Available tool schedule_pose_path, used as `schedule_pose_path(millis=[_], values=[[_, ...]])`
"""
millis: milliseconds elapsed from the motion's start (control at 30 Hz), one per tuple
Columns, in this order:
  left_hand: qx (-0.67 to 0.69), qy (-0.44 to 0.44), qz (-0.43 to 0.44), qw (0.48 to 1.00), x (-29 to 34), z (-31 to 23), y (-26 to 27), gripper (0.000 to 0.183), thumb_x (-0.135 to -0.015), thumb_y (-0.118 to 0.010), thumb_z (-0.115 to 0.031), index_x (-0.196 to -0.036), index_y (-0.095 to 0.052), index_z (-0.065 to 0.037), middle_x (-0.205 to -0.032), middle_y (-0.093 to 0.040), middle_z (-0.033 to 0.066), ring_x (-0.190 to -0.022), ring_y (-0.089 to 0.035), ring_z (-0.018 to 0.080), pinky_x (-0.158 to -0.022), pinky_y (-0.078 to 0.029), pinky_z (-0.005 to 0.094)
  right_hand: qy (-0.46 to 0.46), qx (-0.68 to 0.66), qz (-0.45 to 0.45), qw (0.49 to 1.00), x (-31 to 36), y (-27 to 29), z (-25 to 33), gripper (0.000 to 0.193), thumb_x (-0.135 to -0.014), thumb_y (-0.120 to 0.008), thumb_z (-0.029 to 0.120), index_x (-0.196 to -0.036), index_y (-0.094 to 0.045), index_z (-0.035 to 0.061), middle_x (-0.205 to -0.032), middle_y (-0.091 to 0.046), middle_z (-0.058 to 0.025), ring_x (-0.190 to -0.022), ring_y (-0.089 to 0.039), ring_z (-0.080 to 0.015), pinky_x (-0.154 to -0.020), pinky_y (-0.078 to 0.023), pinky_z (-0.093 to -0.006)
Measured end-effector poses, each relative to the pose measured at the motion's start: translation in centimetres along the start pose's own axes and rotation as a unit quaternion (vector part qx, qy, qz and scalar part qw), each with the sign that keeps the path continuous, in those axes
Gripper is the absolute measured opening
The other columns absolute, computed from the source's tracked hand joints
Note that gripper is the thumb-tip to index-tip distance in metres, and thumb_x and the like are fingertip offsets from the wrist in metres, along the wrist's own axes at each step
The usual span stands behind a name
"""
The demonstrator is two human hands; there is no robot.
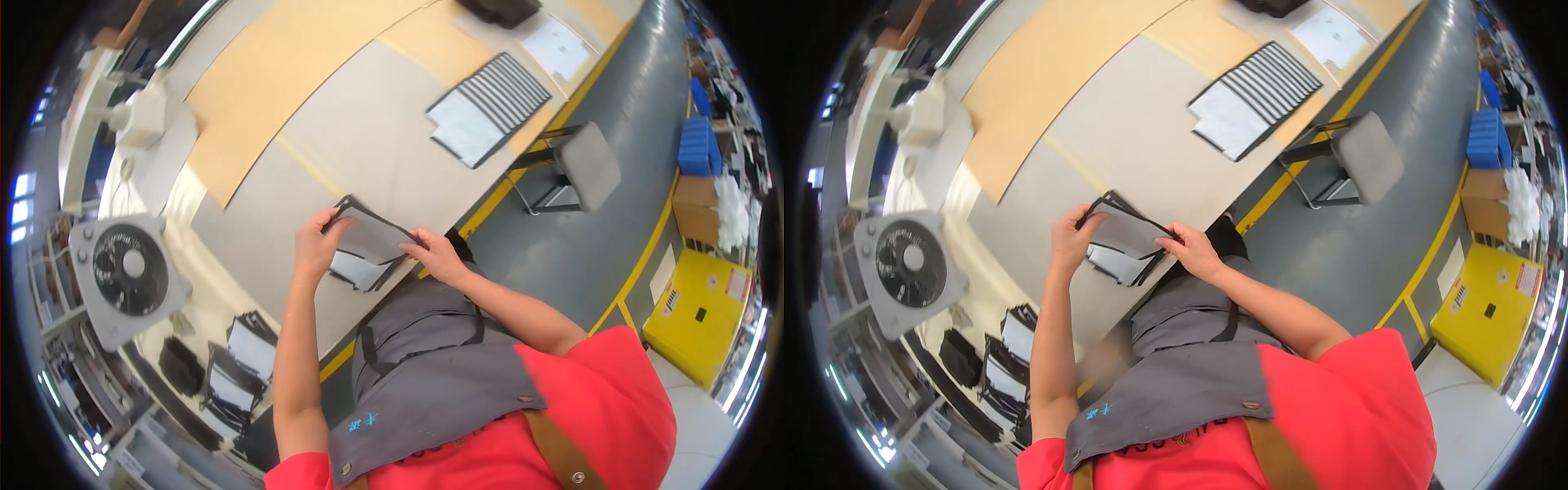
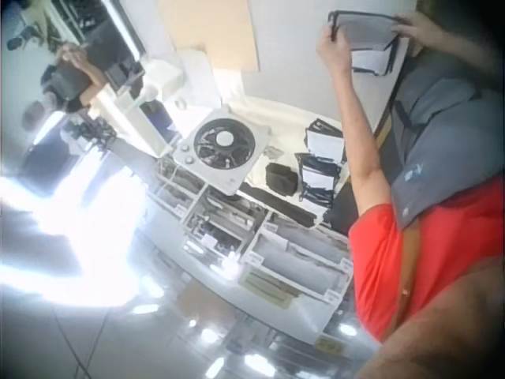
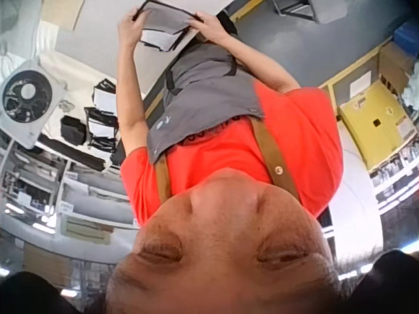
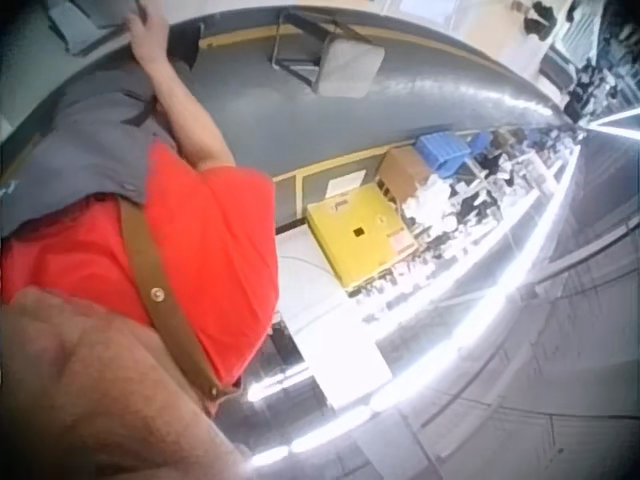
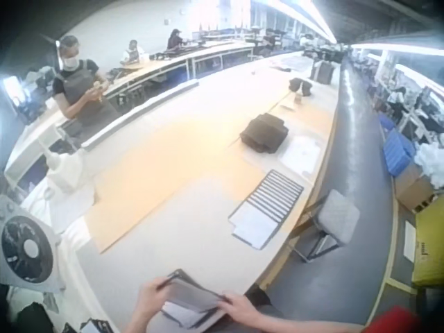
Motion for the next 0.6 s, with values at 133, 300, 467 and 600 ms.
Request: schedule_pose_path(millis=[133, 300, 467, 600], values=[[-0.031, -0.007, -0.009, 0.999, -5.7, -4.9, -4.8, 0.025, -0.085, -0.074, -0.023, -0.093, -0.07, 0.0, -0.075, -0.067, 0.0085, -0.069, -0.059, 0.0155, -0.066, -0.048, 0.0304, -0.054, -0.122, -0.091, 0.987, -1.6, 7.0, 0.0, 0.017, -0.096, -0.064, 0.02, -0.102, -0.064, 0.0045, -0.081, -0.061, 0.0021, -0.071, -0.055, -0.0035, -0.065, -0.046, -0.0202], [-0.05, -0.02, -0.017, 0.998, -14.4, -6.6, -12.1, 0.028, -0.086, -0.072, -0.029, -0.092, -0.07, -0.001, -0.076, -0.069, 0.0093, -0.069, -0.061, 0.0198, -0.068, -0.049, 0.0328, -0.046, -0.073, -0.215, 0.973, -4.8, 16.4, 0.9, 0.02, -0.097, -0.063, 0.023, -0.103, -0.063, 0.0043, -0.074, -0.059, 0.0031, -0.067, -0.055, -0.0045, -0.06, -0.044, -0.0207], [-0.081, 0.002, -0.003, 0.997, -20.4, -8.4, -17.6, 0.028, -0.087, -0.071, -0.031, -0.091, -0.071, -0.003, -0.079, -0.071, 0.0096, -0.072, -0.064, 0.0233, -0.07, -0.05, 0.0335, -0.068, -0.064, -0.266, 0.959, -7.6, 23.0, 0.2, 0.024, -0.096, -0.064, 0.026, -0.095, -0.059, 0.0026, -0.073, -0.064, -0.0026, -0.062, -0.061, -0.0083, -0.053, -0.048, -0.0242], [-0.096, 0.019, -0.007, 0.995, -23.1, -8.0, -19.7, 0.028, -0.086, -0.072, -0.031, -0.092, -0.072, -0.003, -0.081, -0.071, 0.0087, -0.074, -0.065, 0.0213, -0.071, -0.05, 0.0333, -0.103, -0.072, -0.26, 0.958, -9.3, 24.4, -0.4, 0.025, -0.097, -0.063, 0.026, -0.095, -0.057, 0.0026, -0.072, -0.065, -0.003, -0.061, -0.062, -0.0087, -0.049, -0.048, -0.0232]])
Point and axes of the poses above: each hand's wrist, its own x-axis away from the middle knuckle, its own y-axis out of the back of the hand, z = x × y, the point moved 7 cm from there along -x, towards the middle knuckle
